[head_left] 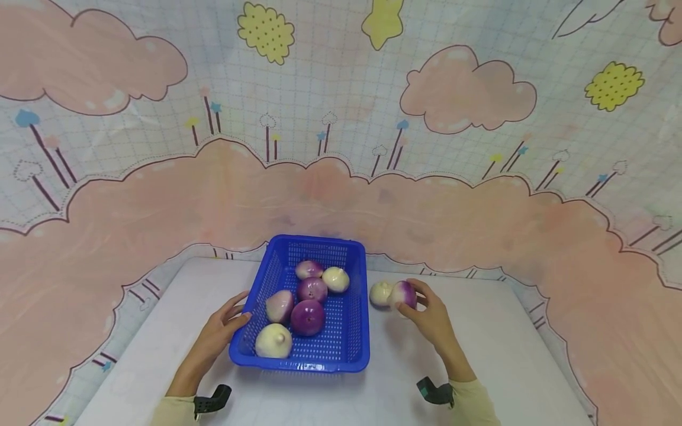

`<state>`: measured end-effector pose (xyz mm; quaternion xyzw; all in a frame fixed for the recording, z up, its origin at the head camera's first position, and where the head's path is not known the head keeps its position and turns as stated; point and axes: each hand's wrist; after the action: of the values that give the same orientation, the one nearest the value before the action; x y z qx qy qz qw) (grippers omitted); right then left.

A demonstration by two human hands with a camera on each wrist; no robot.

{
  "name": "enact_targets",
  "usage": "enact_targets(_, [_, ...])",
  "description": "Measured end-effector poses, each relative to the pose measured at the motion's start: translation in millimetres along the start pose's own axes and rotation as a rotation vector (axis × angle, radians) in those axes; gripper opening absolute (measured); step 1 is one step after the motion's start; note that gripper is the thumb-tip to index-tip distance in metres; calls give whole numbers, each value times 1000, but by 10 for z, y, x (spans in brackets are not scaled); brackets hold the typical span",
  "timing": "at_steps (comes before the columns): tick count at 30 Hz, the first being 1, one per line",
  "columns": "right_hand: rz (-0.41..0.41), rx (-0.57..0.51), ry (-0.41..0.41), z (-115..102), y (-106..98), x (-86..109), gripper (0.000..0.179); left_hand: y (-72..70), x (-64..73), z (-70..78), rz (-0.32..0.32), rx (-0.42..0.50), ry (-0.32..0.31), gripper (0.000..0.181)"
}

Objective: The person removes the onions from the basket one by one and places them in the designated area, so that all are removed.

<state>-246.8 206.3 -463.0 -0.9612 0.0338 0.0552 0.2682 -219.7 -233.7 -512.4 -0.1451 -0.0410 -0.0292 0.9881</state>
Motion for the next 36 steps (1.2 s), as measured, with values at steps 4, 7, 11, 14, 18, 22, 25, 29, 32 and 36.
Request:
enact_targets(4, [5,16,32,112,-4,-44,59,0,-9,-6,7,-1,-8,65])
enact_targets(7, [10,30,48,199,-1,-77,60,-1,-20,-12,10,-1,-8,65])
enact_targets(11, [24,35,69,298,-1,-126,60,-1,-29,-23,10,-7,-2,65])
enact_targets(14, [27,32,86,364,-16,-158,60,2,-21,-28,8,-10,-1,65])
enact_targets(18, [24,31,110,460,-49,-199,61,7,0,-22,13,-14,8,65])
enact_targets(22, [8,-45,152,550,-79,-250,60,6,13,-14,10,-17,10,64])
enact_targets(25, [2,-105,178,597,-102,-286,59,5,12,-15,1,-14,1,65])
enact_targets(29, [12,-88,183,660,-134,-345,60,6,10,-18,-3,-4,-3,65])
enact_targets(32, [22,-44,188,732,-151,-402,61,6,8,-17,-5,0,-2,64])
enact_targets(36, [31,-2,212,822,-152,-468,61,3,9,-17,-5,-1,2,64])
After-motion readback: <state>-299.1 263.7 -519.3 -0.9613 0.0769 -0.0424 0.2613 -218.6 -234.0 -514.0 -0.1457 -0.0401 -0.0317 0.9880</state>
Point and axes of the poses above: each hand's wrist, its own x-axis away from the middle knuckle, its own y-axis out of the palm, z = x × y, and after that the axes turned 1 degree about -y, right-handed
